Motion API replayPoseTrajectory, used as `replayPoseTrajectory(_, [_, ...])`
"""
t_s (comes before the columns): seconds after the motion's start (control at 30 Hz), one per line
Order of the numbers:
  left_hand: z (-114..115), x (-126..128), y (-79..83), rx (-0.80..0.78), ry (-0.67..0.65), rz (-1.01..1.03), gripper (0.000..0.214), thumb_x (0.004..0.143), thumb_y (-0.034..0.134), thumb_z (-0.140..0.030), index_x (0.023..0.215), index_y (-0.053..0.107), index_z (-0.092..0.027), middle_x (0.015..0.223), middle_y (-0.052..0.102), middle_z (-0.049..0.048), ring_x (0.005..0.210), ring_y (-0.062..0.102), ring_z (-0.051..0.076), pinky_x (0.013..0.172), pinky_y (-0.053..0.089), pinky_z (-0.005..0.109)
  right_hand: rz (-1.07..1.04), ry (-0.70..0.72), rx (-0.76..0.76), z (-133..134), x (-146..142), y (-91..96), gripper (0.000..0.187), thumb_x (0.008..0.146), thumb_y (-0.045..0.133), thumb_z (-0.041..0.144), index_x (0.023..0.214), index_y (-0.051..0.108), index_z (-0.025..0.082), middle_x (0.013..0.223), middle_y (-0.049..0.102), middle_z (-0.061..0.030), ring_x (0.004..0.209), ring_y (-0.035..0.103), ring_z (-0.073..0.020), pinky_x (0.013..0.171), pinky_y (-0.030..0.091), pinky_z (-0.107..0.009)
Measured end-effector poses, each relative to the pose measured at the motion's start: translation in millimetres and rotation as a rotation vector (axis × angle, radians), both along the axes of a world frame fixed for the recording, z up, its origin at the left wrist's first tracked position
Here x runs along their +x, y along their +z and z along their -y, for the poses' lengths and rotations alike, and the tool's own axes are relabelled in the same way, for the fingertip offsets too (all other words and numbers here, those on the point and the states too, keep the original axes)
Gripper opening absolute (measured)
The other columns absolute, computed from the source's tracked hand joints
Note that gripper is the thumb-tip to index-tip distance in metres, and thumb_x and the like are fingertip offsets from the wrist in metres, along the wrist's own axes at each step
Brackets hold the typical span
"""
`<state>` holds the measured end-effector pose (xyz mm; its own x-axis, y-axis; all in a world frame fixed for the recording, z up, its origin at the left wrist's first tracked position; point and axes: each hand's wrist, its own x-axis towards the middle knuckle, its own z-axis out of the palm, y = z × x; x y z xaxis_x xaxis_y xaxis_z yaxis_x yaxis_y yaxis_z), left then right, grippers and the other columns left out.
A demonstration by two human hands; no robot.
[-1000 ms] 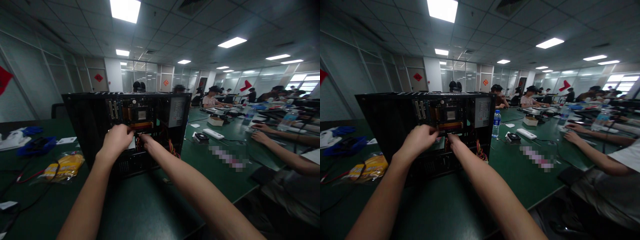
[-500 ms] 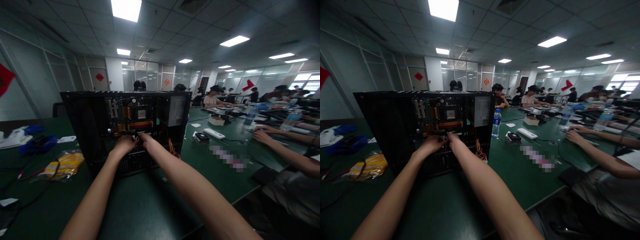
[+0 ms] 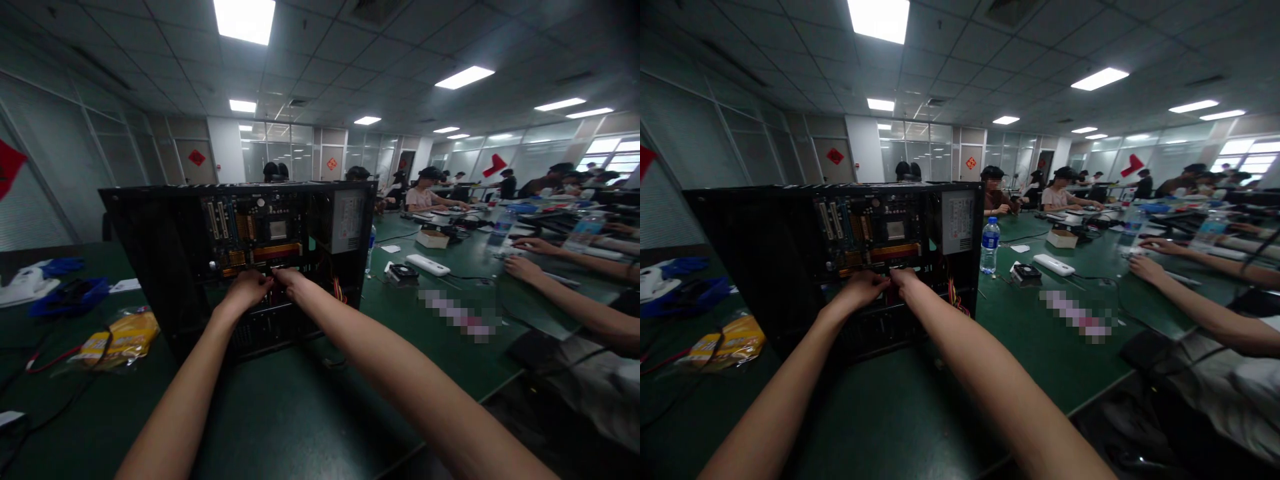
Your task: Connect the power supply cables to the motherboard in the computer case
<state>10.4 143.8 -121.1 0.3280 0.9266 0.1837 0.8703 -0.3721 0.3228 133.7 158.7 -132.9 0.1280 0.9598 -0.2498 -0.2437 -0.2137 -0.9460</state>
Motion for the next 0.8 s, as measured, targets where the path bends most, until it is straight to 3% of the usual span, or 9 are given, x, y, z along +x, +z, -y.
replayPoseTrajectory(0.1, [3.9,0.5,3.9,0.021,-0.001,0.002,0.033,0.093,0.055,-0.040,0.086,0.078,-0.018,0.082,0.076,0.0095,0.079,0.070,0.022,0.063,0.039,0.027,0.052,0.007,-0.056,10.2,13.8,6.3,0.015,0.099,0.058,0.021,0.087,0.060,0.012,0.060,0.059,0.0017,0.042,0.052,-0.0097,0.042,0.045,-0.019])
replayPoseTrajectory(0.3, [13.5,3.6,9.0,0.042,0.051,-0.004,0.032,0.092,0.054,-0.041,0.089,0.078,-0.019,0.084,0.076,0.0095,0.077,0.068,0.021,0.062,0.038,0.027,0.033,0.086,-0.088,28.8,36.7,14.8,0.011,0.104,0.047,0.020,0.100,0.055,0.013,0.063,0.069,-0.0030,0.039,0.057,-0.0106,0.039,0.046,-0.018])
replayPoseTrajectory(0.57, [18.2,5.9,13.2,0.061,0.054,0.003,0.036,0.094,0.054,-0.047,0.087,0.078,-0.020,0.090,0.076,0.0107,0.083,0.068,0.022,0.063,0.039,0.027,0.069,0.063,-0.070,22.0,34.2,15.9,0.020,0.102,0.054,0.022,0.086,0.059,0.011,0.047,0.057,0.0032,0.034,0.049,-0.0080,0.038,0.040,-0.015])
replayPoseTrajectory(0.8, [21.1,7.0,13.7,0.056,0.015,0.008,0.033,0.094,0.054,-0.042,0.087,0.077,-0.019,0.086,0.076,0.0101,0.080,0.068,0.022,0.064,0.040,0.028,0.117,0.101,-0.106,18.1,30.8,16.3,0.026,0.102,0.052,0.022,0.080,0.061,0.012,0.044,0.053,0.0028,0.034,0.047,-0.0107,0.038,0.039,-0.019])
